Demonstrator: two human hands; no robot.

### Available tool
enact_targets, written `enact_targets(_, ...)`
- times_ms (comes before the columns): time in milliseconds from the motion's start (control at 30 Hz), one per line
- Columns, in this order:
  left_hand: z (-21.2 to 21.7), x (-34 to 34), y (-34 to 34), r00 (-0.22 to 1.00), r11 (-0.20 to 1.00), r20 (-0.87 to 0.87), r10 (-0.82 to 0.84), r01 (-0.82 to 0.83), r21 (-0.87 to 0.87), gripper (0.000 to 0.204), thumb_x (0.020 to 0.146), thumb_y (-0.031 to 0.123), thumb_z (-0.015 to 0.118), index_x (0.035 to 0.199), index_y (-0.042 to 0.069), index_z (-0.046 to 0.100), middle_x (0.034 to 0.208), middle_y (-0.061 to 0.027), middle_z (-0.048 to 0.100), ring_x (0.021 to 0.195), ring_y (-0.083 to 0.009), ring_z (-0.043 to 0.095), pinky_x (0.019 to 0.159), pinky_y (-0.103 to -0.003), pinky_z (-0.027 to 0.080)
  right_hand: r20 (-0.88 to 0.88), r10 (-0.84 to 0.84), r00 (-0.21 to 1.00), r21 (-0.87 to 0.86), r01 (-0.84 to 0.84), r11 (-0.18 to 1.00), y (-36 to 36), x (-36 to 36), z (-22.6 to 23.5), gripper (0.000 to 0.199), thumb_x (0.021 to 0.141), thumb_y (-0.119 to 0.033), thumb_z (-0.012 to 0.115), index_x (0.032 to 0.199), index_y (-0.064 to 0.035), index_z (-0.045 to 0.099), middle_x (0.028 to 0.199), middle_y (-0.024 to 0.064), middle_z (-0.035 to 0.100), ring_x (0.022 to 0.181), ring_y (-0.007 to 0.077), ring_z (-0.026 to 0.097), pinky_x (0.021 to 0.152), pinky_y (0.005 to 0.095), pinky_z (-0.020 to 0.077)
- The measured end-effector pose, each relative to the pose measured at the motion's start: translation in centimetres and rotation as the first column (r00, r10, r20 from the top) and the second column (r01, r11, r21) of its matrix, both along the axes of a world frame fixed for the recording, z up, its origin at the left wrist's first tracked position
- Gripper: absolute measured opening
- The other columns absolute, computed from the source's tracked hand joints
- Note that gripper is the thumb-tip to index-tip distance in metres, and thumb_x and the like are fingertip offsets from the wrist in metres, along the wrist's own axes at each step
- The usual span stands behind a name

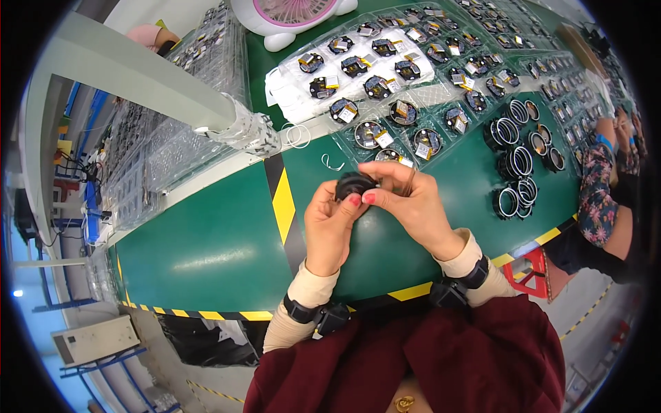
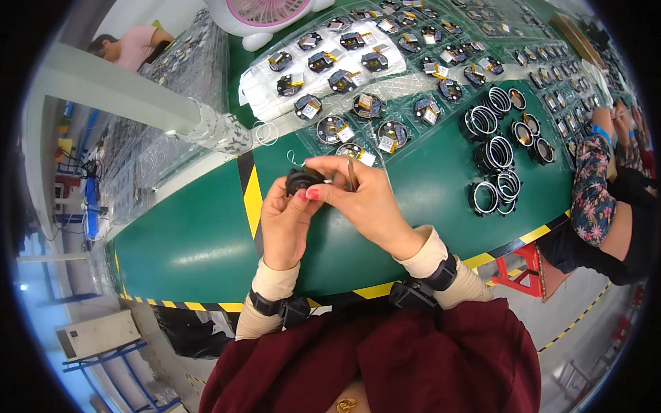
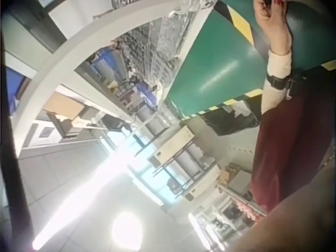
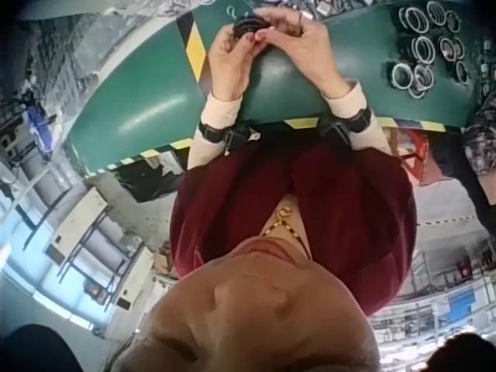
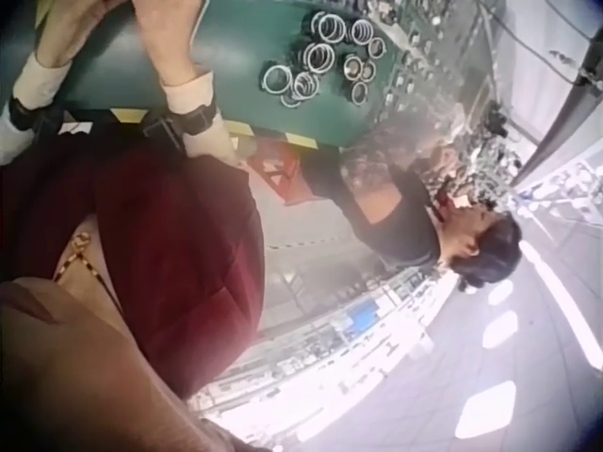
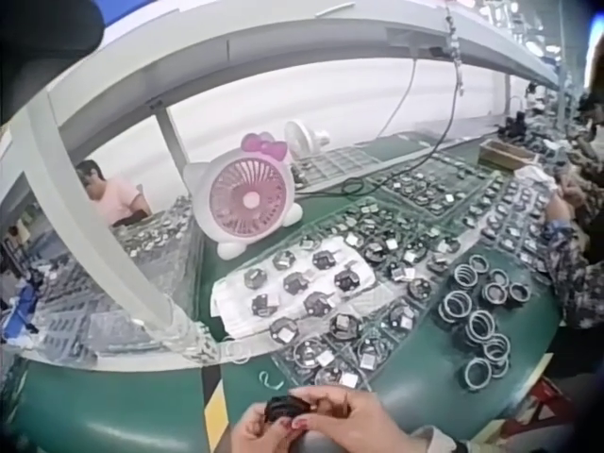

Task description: The person picks up a watch component, peels off a small adhesive strip, and presses a circular ring onto the component. They then use a thin metal tool to press down internal parts and wires before setting the assembled watch back onto the green work surface.

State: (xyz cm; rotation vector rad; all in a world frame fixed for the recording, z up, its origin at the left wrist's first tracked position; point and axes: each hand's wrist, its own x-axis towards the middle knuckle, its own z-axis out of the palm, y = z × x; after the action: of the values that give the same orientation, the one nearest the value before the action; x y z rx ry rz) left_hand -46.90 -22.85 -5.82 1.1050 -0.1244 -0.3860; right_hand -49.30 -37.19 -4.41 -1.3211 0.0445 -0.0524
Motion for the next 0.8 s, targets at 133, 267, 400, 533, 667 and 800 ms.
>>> enact_targets(133, 0.8, 0.1, -0.3, 0.987, 0.982, -0.163, -0.007, -0.024, -0.188, 0.024, 0.081, -0.005, 0.053, 0.105, -0.004, 0.049, 0.095, -0.0077, 0.060, 0.086, -0.0114, 0.057, 0.080, -0.023, 0.045, -0.062, -0.003, 0.998, 0.034, 0.005, 0.999, -0.3, 0.2, -0.6, 0.024, 0.077, 0.003, 0.059, 0.101, 0.0045, 0.057, 0.089, 0.0060, 0.062, 0.077, 0.0062, 0.056, 0.067, 0.0176, 0.0440)
enact_targets(267, 1.4, 0.0, 0.0, 0.988, 0.962, 0.150, 0.034, -0.073, 0.263, 0.026, 0.081, -0.005, 0.053, 0.106, -0.004, 0.047, 0.098, -0.0095, 0.059, 0.090, -0.0126, 0.057, 0.080, -0.024, 0.046, -0.156, 0.030, 0.987, 0.208, 0.003, 0.978, -0.5, 0.4, -0.3, 0.024, 0.076, 0.002, 0.060, 0.100, 0.0035, 0.058, 0.085, 0.0052, 0.062, 0.070, 0.0047, 0.054, 0.059, 0.0161, 0.0404)
enact_targets(400, 1.1, -0.9, -0.4, 0.989, 0.962, 0.144, 0.045, -0.082, 0.262, 0.029, 0.082, -0.005, 0.053, 0.109, -0.005, 0.044, 0.099, -0.0104, 0.059, 0.090, -0.0129, 0.057, 0.079, -0.023, 0.046, -0.236, 0.156, 0.959, 0.210, -0.106, 0.972, -1.7, 0.6, 0.5, 0.025, 0.075, 0.001, 0.061, 0.099, 0.0025, 0.059, 0.080, 0.0032, 0.062, 0.064, 0.0029, 0.051, 0.051, 0.0151, 0.0344)
enact_targets(533, 0.8, -1.1, -0.6, 0.979, 0.952, 0.199, 0.047, -0.104, 0.287, 0.029, 0.081, -0.006, 0.054, 0.108, -0.006, 0.044, 0.099, -0.0109, 0.059, 0.089, -0.0126, 0.057, 0.076, -0.022, 0.047, -0.233, 0.090, 0.968, 0.203, -0.042, 0.978, -1.1, 0.7, -0.5, 0.024, 0.074, -0.001, 0.062, 0.099, 0.0008, 0.060, 0.076, 0.0010, 0.061, 0.061, 0.0020, 0.050, 0.049, 0.0148, 0.0316)
enact_targets(667, 0.5, -0.4, -0.2, 0.962, 0.941, 0.269, 0.054, -0.140, 0.309, 0.027, 0.083, 0.000, 0.053, 0.109, -0.004, 0.045, 0.099, -0.0102, 0.058, 0.088, -0.0139, 0.058, 0.076, -0.024, 0.049, -0.161, 0.108, 0.981, 0.246, -0.066, 0.967, -0.9, 0.7, -0.1, 0.024, 0.076, 0.001, 0.059, 0.099, 0.0002, 0.060, 0.080, 0.0015, 0.061, 0.063, 0.0022, 0.051, 0.049, 0.0144, 0.0317)
enact_targets(800, 0.8, 0.7, 0.9, 0.972, 0.977, -0.227, -0.062, 0.013, -0.212, 0.025, 0.086, 0.009, 0.052, 0.108, -0.002, 0.045, 0.099, -0.0089, 0.057, 0.084, -0.0156, 0.059, 0.073, -0.027, 0.052, -0.111, 0.099, 0.989, 0.192, -0.076, 0.978, -1.1, 0.7, 0.3, 0.022, 0.078, 0.001, 0.057, 0.099, 0.0002, 0.059, 0.084, 0.0025, 0.061, 0.062, 0.0019, 0.050, 0.050, 0.0148, 0.0326)
